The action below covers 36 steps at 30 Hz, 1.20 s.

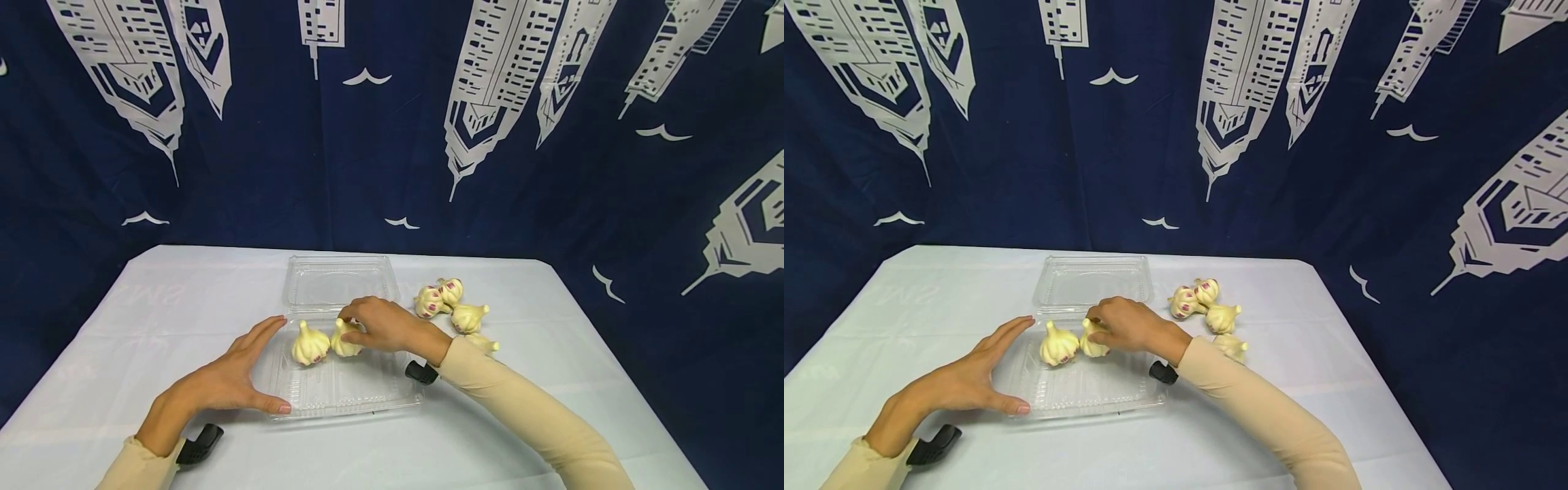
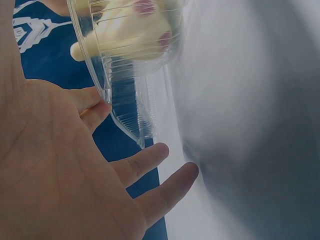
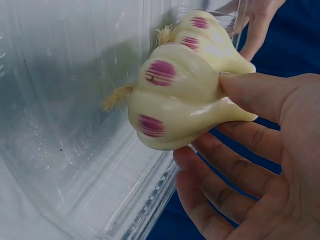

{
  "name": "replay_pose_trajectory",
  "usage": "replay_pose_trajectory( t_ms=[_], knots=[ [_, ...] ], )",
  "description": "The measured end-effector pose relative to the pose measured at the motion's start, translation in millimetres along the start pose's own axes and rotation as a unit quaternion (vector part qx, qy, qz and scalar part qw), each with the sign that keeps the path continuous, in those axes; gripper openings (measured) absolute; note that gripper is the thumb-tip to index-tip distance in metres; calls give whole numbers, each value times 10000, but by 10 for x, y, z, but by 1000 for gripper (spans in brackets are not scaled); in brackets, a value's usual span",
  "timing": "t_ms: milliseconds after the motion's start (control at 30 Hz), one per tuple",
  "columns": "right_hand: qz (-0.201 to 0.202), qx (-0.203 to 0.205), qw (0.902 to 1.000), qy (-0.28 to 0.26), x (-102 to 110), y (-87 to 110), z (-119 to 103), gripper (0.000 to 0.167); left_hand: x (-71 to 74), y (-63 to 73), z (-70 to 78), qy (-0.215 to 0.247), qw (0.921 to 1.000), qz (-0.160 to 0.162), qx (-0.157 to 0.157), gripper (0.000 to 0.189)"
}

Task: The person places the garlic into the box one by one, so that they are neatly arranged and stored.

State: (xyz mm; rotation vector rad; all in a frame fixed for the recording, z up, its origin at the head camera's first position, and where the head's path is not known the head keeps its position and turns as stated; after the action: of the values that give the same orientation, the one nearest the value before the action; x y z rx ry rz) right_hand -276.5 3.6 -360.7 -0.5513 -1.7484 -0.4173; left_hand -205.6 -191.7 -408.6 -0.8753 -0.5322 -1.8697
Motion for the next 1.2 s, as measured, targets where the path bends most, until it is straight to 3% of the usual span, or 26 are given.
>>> replay_pose_trajectory(
  t_ms=[300,700,1200],
  knots=[
    [-17,-237,9997,101,-53,-62,9,21,-3,7,0,34,10000,-9,24,134],
    [100,-723,9970,266,-58,-77,31,32,-1,5,5,4,10000,-21,22,134],
    [471,-550,9974,-7,66,20,52,33,-2,9,12,62,10000,-26,67,133]
  ],
)
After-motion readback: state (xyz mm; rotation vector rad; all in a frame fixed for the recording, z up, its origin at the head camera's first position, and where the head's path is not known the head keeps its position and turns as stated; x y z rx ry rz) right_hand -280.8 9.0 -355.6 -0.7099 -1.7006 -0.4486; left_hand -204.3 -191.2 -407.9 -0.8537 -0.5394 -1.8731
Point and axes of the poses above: each hand's wrist, its own y-axis away from the middle knuckle, its own x-axis out of the back of the hand, z = x × y, the point moved 7 cm from there along -y, towards the middle knuckle
